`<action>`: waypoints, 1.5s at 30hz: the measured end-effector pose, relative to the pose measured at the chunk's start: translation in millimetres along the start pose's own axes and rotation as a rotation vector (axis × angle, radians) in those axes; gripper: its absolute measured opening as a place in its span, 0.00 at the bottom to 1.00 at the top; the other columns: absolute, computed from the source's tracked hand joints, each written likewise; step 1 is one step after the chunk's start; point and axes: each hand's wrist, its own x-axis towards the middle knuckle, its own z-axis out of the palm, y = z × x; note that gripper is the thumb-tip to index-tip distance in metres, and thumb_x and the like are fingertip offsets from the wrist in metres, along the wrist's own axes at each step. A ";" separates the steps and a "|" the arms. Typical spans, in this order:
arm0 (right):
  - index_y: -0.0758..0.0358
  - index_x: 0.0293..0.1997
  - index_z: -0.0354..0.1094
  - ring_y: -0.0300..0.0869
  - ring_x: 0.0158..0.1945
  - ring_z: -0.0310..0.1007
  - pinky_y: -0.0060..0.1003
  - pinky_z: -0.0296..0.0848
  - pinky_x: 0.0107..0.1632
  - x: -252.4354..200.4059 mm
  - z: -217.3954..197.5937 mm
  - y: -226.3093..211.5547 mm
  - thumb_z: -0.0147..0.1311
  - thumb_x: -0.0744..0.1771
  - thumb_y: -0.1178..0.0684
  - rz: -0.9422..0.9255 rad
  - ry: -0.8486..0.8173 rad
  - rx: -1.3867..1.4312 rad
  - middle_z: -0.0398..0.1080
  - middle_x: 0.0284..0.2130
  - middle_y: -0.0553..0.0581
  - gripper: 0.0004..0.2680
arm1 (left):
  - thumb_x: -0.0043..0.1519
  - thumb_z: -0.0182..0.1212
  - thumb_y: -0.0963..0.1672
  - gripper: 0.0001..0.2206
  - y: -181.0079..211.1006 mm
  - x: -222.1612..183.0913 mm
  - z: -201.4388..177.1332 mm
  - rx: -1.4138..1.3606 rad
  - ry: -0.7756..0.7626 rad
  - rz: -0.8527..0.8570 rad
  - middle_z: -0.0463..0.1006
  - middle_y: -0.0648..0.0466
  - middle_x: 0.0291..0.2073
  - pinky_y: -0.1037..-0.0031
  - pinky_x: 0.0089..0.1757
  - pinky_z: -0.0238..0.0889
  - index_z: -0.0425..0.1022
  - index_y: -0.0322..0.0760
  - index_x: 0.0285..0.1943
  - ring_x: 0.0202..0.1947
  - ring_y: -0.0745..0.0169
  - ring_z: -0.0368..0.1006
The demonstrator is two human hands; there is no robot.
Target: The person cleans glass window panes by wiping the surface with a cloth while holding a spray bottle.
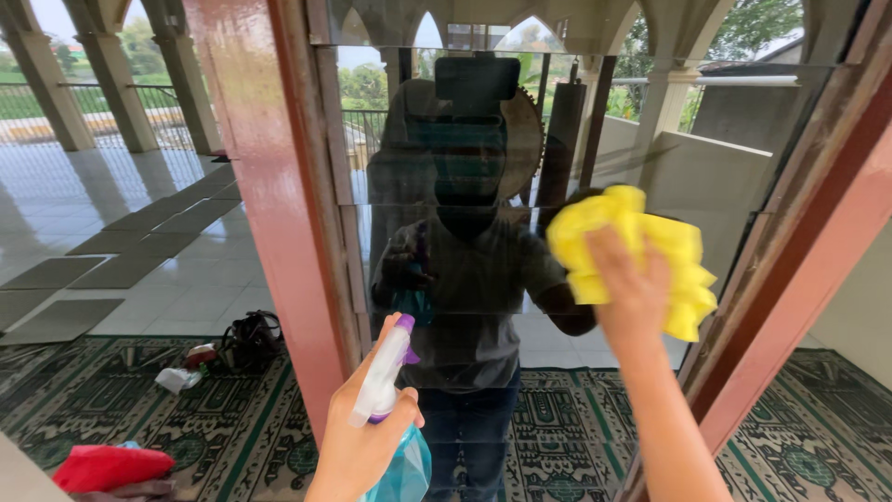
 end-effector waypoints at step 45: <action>0.70 0.73 0.60 0.59 0.71 0.56 0.58 0.52 0.70 -32.7 47.1 -146.1 0.55 0.68 0.62 0.439 0.174 0.236 0.62 0.71 0.68 0.22 | 0.53 0.55 0.32 0.35 -49.9 -47.4 -32.1 -0.042 0.104 -0.084 0.67 0.53 0.72 0.79 0.33 0.73 0.62 0.37 0.75 0.28 0.73 0.75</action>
